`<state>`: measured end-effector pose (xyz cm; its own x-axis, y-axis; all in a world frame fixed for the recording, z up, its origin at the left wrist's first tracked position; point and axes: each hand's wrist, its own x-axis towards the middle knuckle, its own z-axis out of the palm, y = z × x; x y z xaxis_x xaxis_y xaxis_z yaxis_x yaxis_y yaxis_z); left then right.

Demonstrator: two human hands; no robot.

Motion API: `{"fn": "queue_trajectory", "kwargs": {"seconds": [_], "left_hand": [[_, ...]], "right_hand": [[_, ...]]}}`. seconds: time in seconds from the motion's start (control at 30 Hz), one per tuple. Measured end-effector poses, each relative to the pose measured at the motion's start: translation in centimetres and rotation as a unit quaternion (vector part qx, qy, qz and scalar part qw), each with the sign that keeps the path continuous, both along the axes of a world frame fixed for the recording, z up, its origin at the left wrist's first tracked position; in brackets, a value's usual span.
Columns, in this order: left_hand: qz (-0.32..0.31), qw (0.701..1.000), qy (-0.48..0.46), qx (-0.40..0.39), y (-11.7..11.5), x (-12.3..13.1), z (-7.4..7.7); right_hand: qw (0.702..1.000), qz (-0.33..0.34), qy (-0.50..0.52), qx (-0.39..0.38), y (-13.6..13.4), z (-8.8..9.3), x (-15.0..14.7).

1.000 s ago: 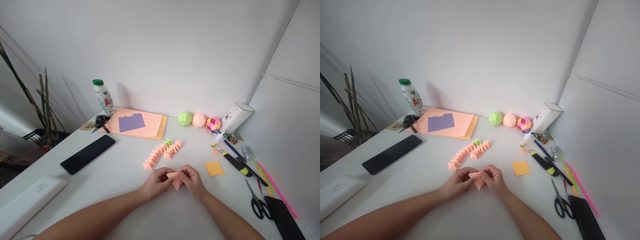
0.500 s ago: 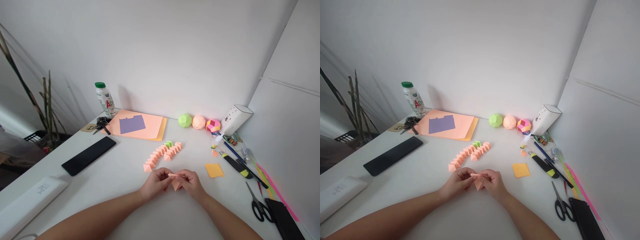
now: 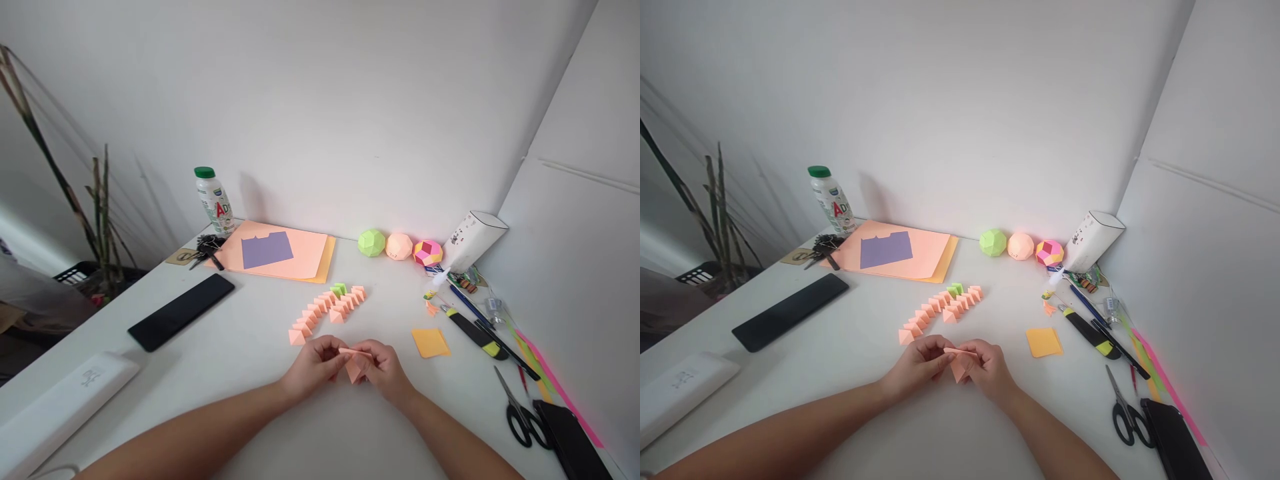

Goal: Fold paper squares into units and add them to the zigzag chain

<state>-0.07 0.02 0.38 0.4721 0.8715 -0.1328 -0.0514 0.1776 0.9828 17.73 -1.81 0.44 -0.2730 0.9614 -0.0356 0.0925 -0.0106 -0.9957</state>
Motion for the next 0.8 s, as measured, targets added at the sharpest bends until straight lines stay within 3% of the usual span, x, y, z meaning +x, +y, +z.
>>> {"fn": "queue_trajectory", "kwargs": {"seconds": [0.5, 0.8], "left_hand": [[0.000, 1.000, -0.030, -0.006, 0.16, -0.07, -0.91], [-0.008, 0.999, -0.042, -0.005, 0.34, -0.12, -0.64]], "right_hand": [[1.000, 0.005, -0.020, 0.015, 0.10, -0.43, 0.17], [0.998, 0.021, -0.048, 0.031, 0.19, -0.30, -0.02]]}}
